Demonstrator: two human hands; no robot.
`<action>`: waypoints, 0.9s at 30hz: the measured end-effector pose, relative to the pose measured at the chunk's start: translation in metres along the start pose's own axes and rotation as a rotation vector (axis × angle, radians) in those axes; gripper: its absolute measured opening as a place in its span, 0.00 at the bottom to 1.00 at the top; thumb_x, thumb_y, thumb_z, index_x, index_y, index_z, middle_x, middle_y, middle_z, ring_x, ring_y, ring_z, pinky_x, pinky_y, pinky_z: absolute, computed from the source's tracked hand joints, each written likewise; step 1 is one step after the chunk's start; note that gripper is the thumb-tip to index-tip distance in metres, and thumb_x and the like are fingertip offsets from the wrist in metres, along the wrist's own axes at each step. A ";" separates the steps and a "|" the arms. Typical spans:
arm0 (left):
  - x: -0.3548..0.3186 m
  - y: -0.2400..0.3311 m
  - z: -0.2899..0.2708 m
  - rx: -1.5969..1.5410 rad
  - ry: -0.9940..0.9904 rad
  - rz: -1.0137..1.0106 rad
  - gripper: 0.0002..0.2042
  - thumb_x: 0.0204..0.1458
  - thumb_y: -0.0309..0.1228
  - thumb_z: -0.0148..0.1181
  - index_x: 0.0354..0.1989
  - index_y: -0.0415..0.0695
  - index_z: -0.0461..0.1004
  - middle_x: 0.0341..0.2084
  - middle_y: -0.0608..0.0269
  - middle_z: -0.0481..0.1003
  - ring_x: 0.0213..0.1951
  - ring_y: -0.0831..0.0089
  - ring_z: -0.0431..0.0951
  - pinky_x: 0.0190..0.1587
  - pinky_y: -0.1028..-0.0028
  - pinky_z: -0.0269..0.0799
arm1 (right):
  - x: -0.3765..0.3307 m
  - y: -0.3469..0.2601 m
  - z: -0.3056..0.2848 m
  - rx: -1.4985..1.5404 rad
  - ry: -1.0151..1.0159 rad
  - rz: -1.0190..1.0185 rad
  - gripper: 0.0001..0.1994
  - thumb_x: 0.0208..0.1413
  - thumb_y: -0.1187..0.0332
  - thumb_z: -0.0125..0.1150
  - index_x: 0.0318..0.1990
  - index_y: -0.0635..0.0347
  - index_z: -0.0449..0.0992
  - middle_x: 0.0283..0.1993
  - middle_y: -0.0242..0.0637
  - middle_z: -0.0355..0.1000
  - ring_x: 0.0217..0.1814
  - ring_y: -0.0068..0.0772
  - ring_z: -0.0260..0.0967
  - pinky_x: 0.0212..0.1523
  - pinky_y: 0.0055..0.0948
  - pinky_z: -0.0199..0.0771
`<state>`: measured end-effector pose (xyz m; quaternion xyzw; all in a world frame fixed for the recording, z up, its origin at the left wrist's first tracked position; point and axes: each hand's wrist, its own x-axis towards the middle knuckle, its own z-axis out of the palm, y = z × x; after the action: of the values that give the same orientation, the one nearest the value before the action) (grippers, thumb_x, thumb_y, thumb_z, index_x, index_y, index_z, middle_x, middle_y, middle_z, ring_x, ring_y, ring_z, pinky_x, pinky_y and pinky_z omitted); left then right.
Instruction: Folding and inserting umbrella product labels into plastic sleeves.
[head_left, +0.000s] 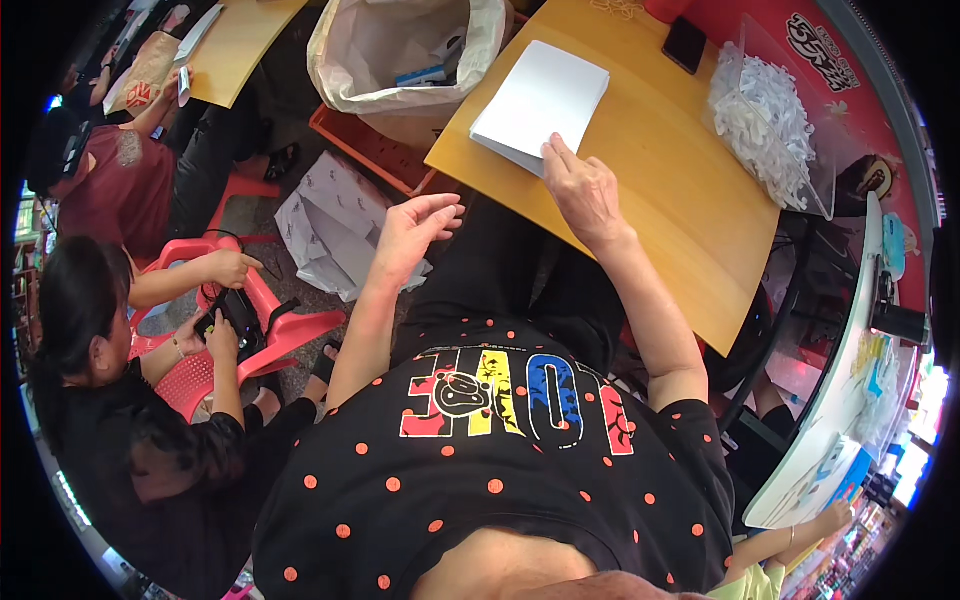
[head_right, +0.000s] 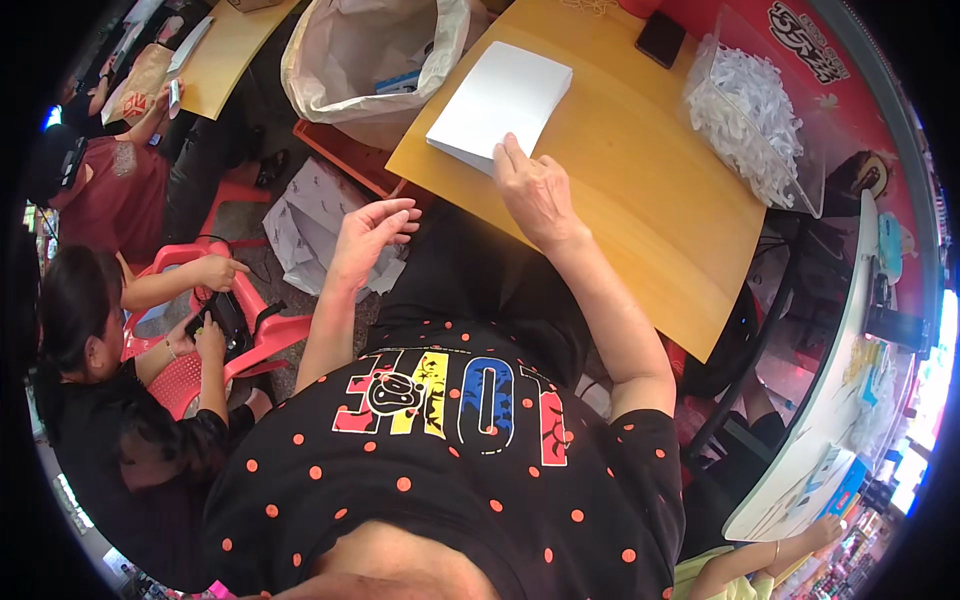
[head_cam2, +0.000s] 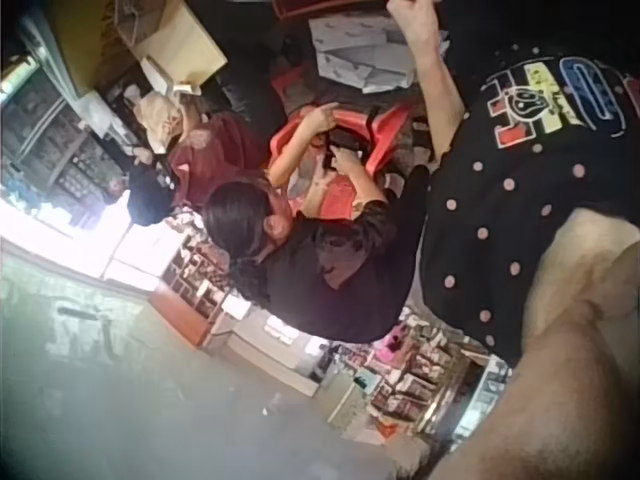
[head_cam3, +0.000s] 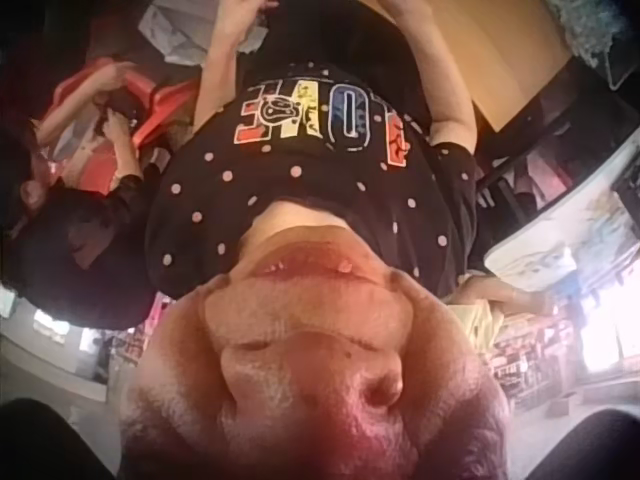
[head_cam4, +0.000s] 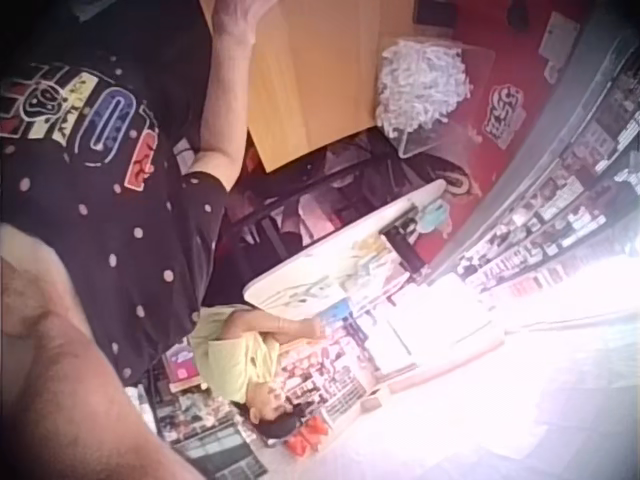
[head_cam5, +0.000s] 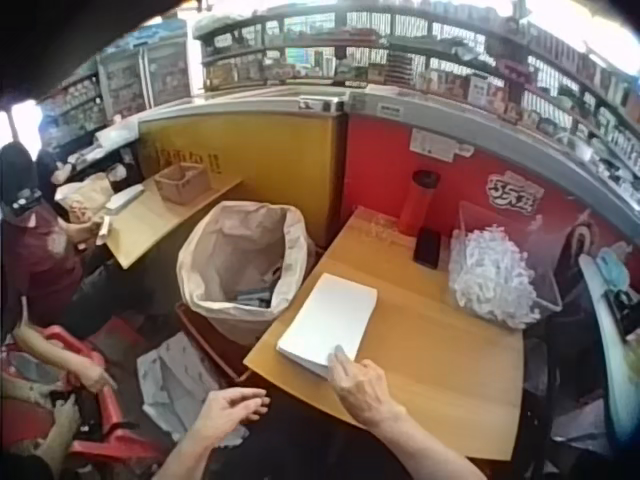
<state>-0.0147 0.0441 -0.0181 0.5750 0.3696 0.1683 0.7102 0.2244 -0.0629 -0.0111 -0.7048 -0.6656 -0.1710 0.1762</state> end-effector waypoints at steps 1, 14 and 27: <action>-0.001 0.001 0.003 -0.027 0.003 0.011 0.14 0.57 0.30 0.55 0.48 0.36 0.72 0.38 0.55 0.78 0.37 0.73 0.78 0.40 0.77 0.74 | 0.000 0.002 0.003 0.040 0.064 -0.013 0.10 0.45 0.77 0.55 0.38 0.63 0.73 0.47 0.42 0.73 0.29 0.30 0.74 0.28 0.24 0.69; 0.022 0.024 0.025 -0.551 -0.084 -0.164 0.18 0.60 0.40 0.49 0.48 0.35 0.70 0.38 0.51 0.77 0.38 0.65 0.79 0.40 0.71 0.77 | 0.001 -0.012 -0.029 0.233 0.196 0.155 0.10 0.47 0.80 0.59 0.39 0.59 0.76 0.43 0.40 0.75 0.40 0.39 0.74 0.38 0.31 0.75; 0.016 0.033 0.036 -0.404 -0.226 0.197 0.17 0.47 0.13 0.52 0.47 0.36 0.74 0.50 0.51 0.72 0.49 0.65 0.74 0.54 0.70 0.69 | -0.034 -0.027 -0.107 1.211 0.015 0.729 0.03 0.50 0.75 0.64 0.31 0.65 0.78 0.36 0.36 0.76 0.36 0.21 0.71 0.36 0.20 0.69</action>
<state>0.0284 0.0388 0.0101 0.4699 0.1887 0.2418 0.8277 0.1945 -0.1423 0.0671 -0.6594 -0.3641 0.2944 0.5881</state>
